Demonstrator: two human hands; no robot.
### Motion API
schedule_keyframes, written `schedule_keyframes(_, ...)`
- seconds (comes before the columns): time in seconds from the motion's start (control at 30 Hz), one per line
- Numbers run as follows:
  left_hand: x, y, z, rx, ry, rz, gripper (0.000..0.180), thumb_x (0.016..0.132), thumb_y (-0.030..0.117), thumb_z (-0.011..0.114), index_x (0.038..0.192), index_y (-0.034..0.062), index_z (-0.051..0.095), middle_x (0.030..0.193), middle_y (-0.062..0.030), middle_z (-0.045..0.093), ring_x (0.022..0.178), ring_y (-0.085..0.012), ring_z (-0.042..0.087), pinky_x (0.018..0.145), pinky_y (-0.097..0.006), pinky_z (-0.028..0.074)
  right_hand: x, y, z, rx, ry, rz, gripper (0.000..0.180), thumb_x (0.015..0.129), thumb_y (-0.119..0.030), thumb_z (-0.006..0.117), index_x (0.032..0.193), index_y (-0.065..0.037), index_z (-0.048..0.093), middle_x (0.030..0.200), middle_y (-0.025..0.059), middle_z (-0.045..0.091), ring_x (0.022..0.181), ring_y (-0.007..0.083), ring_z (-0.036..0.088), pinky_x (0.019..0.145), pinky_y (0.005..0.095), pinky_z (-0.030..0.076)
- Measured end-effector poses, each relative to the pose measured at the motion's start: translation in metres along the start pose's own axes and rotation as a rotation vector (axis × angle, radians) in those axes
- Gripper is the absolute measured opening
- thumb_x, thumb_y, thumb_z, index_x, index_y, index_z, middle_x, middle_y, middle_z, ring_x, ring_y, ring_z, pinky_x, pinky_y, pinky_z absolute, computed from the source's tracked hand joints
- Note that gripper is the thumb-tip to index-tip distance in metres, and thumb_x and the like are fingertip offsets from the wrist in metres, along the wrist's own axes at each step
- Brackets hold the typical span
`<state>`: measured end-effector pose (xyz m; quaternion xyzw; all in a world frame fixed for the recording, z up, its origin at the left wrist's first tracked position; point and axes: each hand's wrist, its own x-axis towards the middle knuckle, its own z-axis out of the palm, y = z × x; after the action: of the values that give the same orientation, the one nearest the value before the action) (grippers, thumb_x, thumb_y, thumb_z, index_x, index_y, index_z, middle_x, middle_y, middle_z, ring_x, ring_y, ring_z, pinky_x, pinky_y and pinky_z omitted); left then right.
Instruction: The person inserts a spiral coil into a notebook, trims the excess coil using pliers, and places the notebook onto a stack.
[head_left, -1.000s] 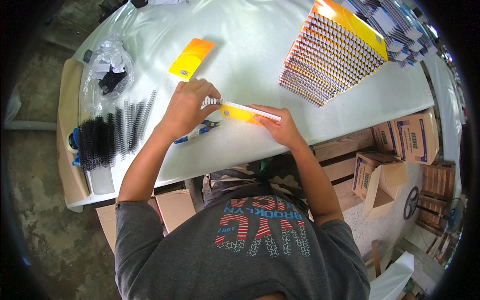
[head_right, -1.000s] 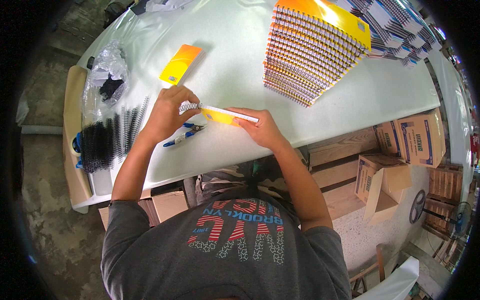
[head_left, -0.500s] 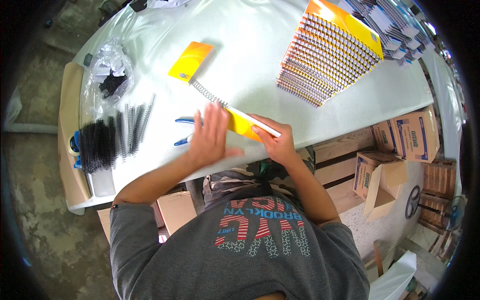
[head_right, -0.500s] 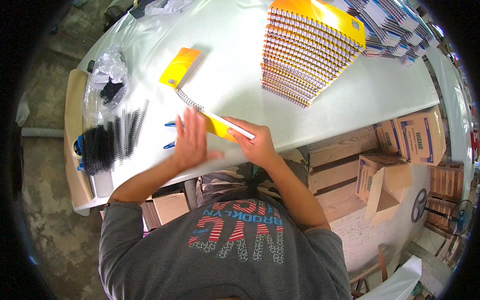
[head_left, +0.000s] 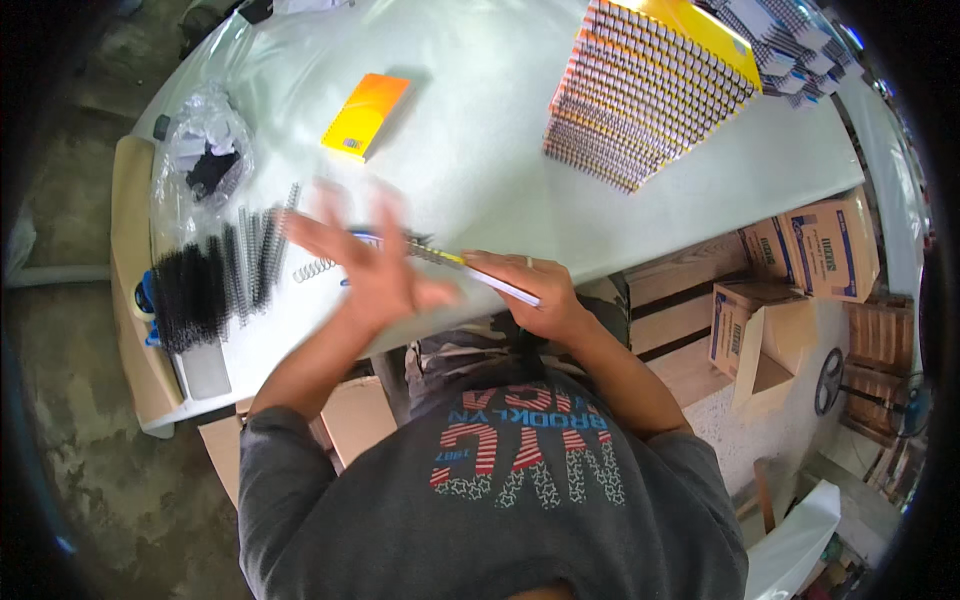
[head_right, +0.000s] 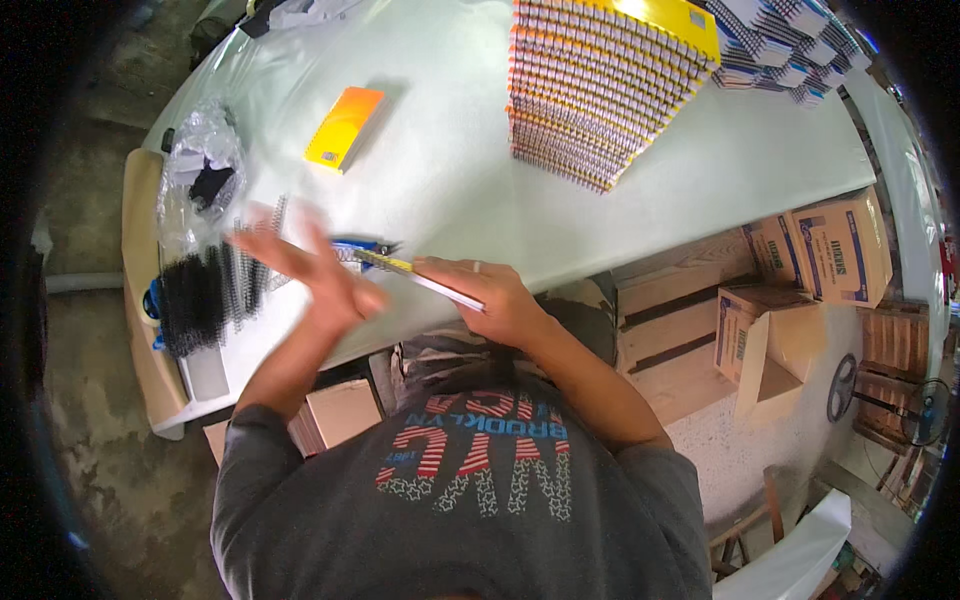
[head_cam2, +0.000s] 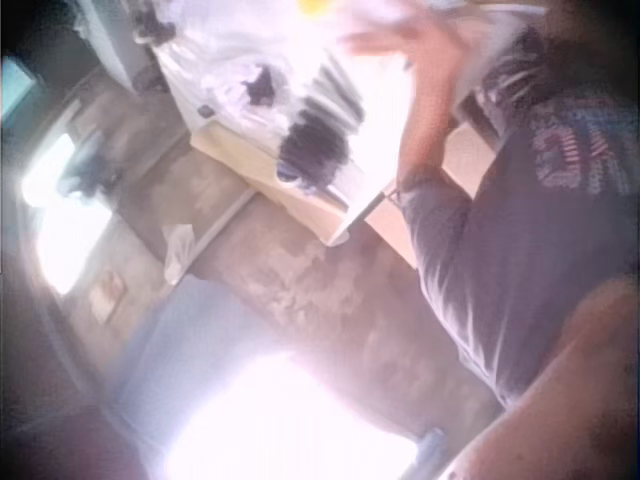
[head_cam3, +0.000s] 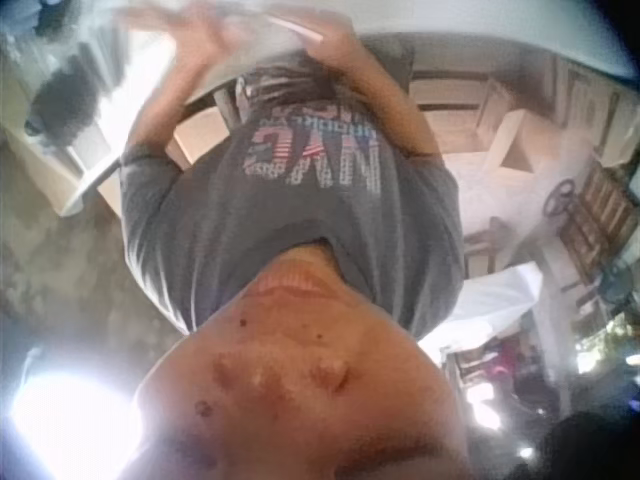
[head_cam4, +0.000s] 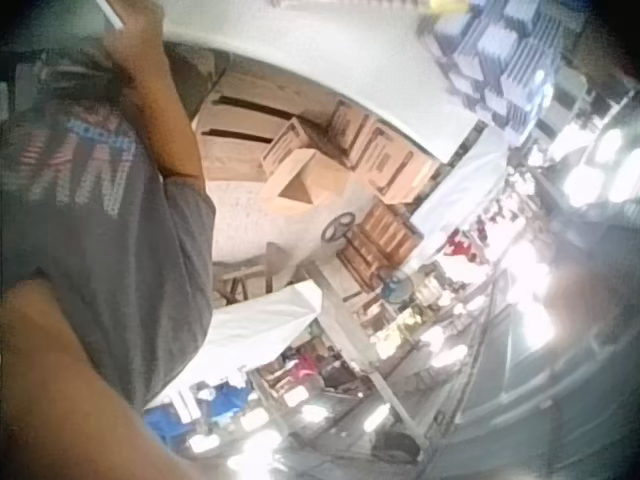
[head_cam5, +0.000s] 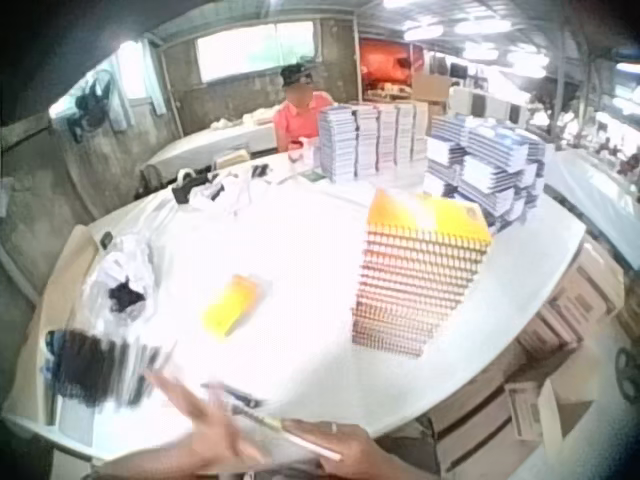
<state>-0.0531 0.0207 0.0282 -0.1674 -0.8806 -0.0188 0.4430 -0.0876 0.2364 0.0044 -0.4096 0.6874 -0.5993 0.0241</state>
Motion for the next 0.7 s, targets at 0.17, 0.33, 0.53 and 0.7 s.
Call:
schedule_keyframes(0.17,-0.049,0.043,0.001,0.188,-0.64,0.046,0.11,0.073,0.081,0.033,0.135,-0.0099,0.026,0.137,-0.0432,0.006,0.13,-0.0546,0.001,0.095,-0.072,0.002,0.007,-0.006,0.0,0.146,0.077,0.066,0.044,0.074,0.009,0.054,0.115,-0.005,0.059,0.111,0.0156,0.062,0.099,0.0274,0.063,0.082,0.0318,0.05)
schedule_keyframes(0.33,-0.026,-0.019,0.016,-0.351,0.079,-0.226,0.115,0.075,0.078,0.039,0.139,-0.0119,0.004,0.141,-0.0386,-0.009,0.131,-0.0533,-0.01,0.1,-0.067,-0.003,0.007,-0.003,0.002,-0.016,-0.05,-0.121,0.045,0.072,0.009,0.054,0.115,-0.005,0.059,0.116,0.0123,0.06,0.099,0.0264,0.062,0.084,0.0335,0.051)
schedule_keyframes(0.53,-0.069,0.065,-0.006,-0.273,-0.444,0.181,0.113,0.073,0.077,0.043,0.138,-0.011,0.014,0.14,-0.0411,0.004,0.128,-0.0592,0.007,0.1,-0.067,0.006,0.001,-0.008,-0.002,0.081,0.068,0.088,0.055,0.072,0.008,0.054,0.125,-0.006,0.05,0.112,0.0136,0.061,0.097,0.0306,0.062,0.08,0.0354,0.051)
schedule_keyframes(0.7,-0.013,0.014,0.052,0.184,0.148,-0.128,0.114,0.068,0.079,0.047,0.133,-0.0125,0.024,0.136,-0.0429,0.014,0.121,-0.061,0.022,0.097,-0.068,0.016,-0.002,0.0,0.01,-0.066,-0.106,0.022,0.049,0.079,-0.002,0.057,0.127,-0.008,0.048,0.108,0.0162,0.062,0.09,0.033,0.062,0.078,0.0351,0.049)
